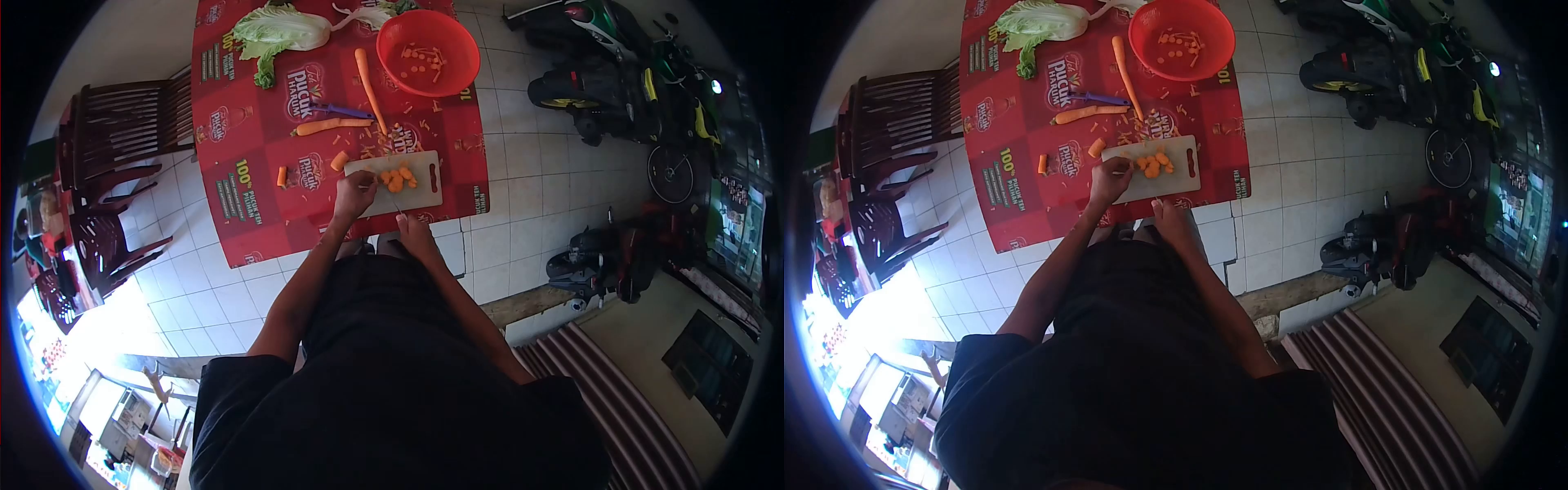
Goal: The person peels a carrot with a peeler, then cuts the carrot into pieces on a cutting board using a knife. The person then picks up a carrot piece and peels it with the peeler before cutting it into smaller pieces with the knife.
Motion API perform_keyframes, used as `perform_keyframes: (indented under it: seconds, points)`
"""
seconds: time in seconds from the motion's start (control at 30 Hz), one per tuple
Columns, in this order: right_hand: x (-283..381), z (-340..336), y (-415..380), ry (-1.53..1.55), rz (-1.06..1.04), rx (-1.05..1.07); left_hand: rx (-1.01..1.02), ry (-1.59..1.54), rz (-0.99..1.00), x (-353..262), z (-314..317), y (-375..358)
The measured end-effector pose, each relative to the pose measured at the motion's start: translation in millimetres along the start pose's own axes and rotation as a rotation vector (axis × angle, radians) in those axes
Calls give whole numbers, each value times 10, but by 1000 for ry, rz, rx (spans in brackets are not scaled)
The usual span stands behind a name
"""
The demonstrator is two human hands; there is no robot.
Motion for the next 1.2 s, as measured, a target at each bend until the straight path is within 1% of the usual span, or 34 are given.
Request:
perform_keyframes:
  seconds: [0.03, 0.13, 0.33, 0.43, 0.53, 0.63, 0.73, 0.83, 0.93, 1.03, 1.13, 1.2]
  points:
    - [-59, 21, -6, 5, 4, 10, -6, -9, -30, 3, -8, 3]
    - [-132, 48, -12, -12, -63, -60, -7, 32, -93, 14, -37, -2]
    - [-97, -32, -68, -18, 7, -42, 27, -31, -215, 108, -83, -25]
    - [-61, -61, -96, -10, -58, -109, 34, 22, -216, 115, -86, -39]
    - [-55, -66, -98, -11, -40, -83, 60, -39, -245, 88, -83, -61]
    - [-61, -58, -99, -16, -78, -122, 46, -7, -240, 56, -84, -61]
    - [-16, -126, -136, 2, -55, -106, 22, 87, -229, 69, -55, -42]
    - [49, -245, -203, 53, 61, -78, 31, 117, -205, 53, -56, -66]
    - [54, -303, -245, 64, 138, -109, 17, 164, -134, 72, -19, -50]
    - [-38, -294, -277, 90, 115, -132, 37, 240, -141, 26, 24, -18]
    - [-139, -297, -251, 171, 113, -219, 1, 193, -149, -36, 22, 5]
    - [-190, -394, -211, 147, 128, -224, 39, 235, -122, -97, 26, 16]
Point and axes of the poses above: each hand's wrist, its own y-axis towards the middle knuckle, its own z-axis out of the palm, x = y × z, the point moved 2 cm from there along y, towards the middle knuckle, and after that the axes turned 2 degrees about x, right-handed, at the moved point
